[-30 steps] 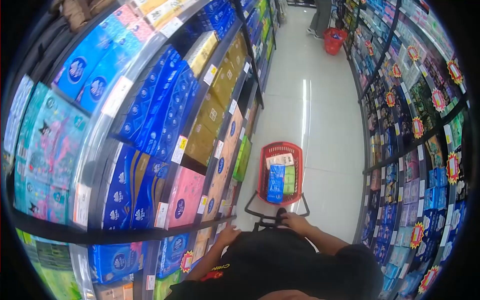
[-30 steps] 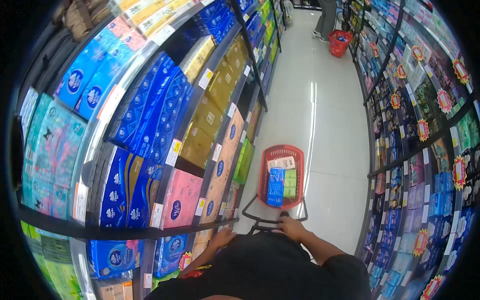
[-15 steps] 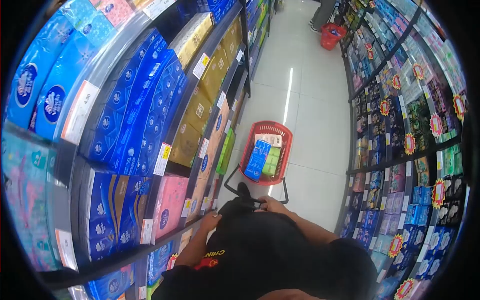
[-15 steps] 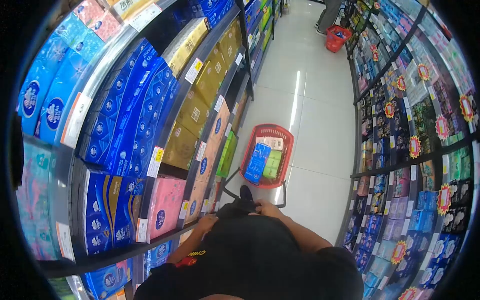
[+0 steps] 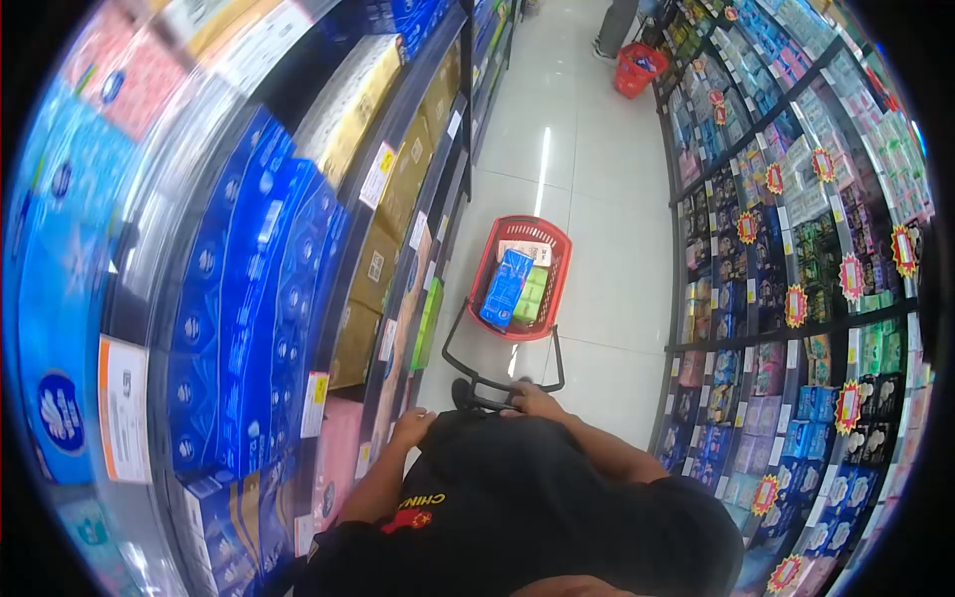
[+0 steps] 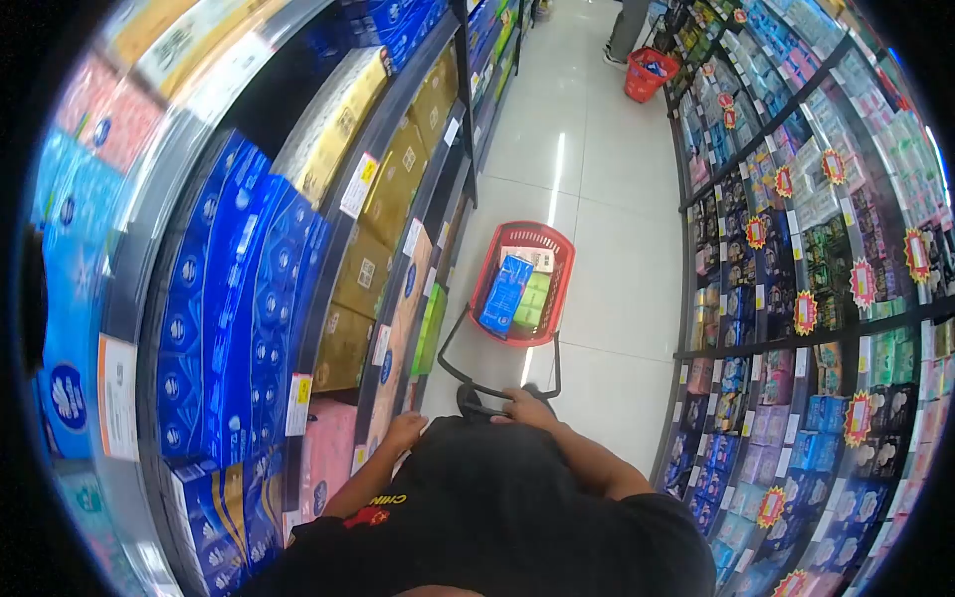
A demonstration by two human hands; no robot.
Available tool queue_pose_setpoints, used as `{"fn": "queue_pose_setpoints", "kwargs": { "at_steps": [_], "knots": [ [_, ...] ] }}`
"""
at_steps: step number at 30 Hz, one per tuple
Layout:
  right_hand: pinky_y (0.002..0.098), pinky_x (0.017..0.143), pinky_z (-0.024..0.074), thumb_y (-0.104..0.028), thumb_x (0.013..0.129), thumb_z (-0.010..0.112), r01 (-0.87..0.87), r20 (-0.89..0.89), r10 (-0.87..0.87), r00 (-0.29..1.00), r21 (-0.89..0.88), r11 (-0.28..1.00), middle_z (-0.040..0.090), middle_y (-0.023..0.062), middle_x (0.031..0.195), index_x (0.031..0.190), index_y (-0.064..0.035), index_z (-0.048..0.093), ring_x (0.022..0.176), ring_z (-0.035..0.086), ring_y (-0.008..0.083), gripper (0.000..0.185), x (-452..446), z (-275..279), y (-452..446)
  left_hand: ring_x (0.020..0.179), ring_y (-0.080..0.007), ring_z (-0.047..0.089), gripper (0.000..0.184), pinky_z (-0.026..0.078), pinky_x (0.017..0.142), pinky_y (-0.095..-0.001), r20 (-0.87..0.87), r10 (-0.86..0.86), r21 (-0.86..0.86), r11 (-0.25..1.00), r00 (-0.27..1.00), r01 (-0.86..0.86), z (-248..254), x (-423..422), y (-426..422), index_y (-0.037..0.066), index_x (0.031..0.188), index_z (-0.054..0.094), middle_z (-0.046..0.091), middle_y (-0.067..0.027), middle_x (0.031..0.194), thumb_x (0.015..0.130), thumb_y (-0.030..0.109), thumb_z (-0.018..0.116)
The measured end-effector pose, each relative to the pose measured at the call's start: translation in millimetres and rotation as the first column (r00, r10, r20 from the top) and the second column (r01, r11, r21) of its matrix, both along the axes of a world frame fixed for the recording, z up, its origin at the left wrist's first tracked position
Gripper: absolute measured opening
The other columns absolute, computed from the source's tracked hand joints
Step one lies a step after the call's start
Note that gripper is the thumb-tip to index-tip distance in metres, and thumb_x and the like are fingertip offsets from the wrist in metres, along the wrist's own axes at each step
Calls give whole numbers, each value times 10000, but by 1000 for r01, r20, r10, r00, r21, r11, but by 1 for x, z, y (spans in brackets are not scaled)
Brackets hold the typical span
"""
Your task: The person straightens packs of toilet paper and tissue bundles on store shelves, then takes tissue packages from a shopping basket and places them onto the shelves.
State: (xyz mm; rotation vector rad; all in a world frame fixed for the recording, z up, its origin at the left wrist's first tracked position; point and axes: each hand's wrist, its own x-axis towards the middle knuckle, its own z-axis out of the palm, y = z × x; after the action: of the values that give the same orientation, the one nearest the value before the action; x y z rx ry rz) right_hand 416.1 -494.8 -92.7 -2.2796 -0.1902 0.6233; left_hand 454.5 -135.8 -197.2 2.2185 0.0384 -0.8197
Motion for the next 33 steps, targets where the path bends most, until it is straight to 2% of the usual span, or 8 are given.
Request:
{"fn": "queue_pose_setpoints", "kwargs": {
  "at_steps": [6,9,16,19,25,28,32,33],
  "knots": [
    [439,1069,406,-538,883,648,-65,201,56,978,37,997,506,239,1352,843,19,705,1282,470,397,562,44,-71,-45,895,-411,647,480,480,792,-486,-97,-149,81,984,984,157,-8,57,3,6,890,700,676,-246,888,859,469,577],
    [423,1058,426,-231,842,650,-138,171,122,978,83,987,492,270,1376,931,31,708,1247,510,408,283,87,-70,-76,933,-398,659,498,497,854,-454,-148,-41,192,979,988,70,1,89,-11,21,908,729,693,-238,937,850,490,575],
    [431,1069,405,-597,902,587,-213,104,207,973,44,976,493,280,1348,900,8,733,1259,486,410,623,178,-56,-172,935,-356,677,434,516,836,-429,-45,42,81,996,998,-38,3,162,-114,49,1006,719,712,-198,970,862,444,613],
    [443,1078,393,-602,895,592,-197,110,190,976,62,978,499,293,1336,885,11,744,1262,483,421,631,200,-75,-213,981,-336,680,491,523,855,-416,-185,38,134,991,982,-13,43,193,-205,66,1161,684,707,-187,1050,863,454,642],
    [446,1122,344,-610,901,576,-252,79,252,964,-3,968,457,312,1391,919,53,733,1323,424,431,682,240,-77,-268,1058,-330,661,585,507,922,-395,23,-260,61,964,965,258,70,233,-301,-28,1180,646,690,-208,1114,870,467,653],
    [431,1133,328,-635,893,566,-274,66,280,958,-77,959,484,300,1368,959,44,738,1313,436,413,704,262,-81,-285,1081,-346,649,584,496,940,-407,-81,-153,72,985,985,159,85,258,-319,-14,1175,655,680,-212,1146,869,484,635],
    [423,1124,343,-653,901,538,-299,-23,299,954,-101,949,497,270,1372,966,6,750,1305,447,405,695,296,-77,-308,1032,-370,655,585,497,932,-426,-15,-163,149,975,987,163,47,288,-310,2,1134,676,689,-201,1112,866,517,604],
    [415,1116,363,-518,913,590,-321,-22,321,947,-124,939,496,264,1381,952,6,748,1301,461,401,549,306,-73,-312,1016,-374,657,582,498,926,-431,10,-156,145,977,988,153,33,292,-303,8,1119,683,692,-199,1102,862,524,599]
  ]
}}
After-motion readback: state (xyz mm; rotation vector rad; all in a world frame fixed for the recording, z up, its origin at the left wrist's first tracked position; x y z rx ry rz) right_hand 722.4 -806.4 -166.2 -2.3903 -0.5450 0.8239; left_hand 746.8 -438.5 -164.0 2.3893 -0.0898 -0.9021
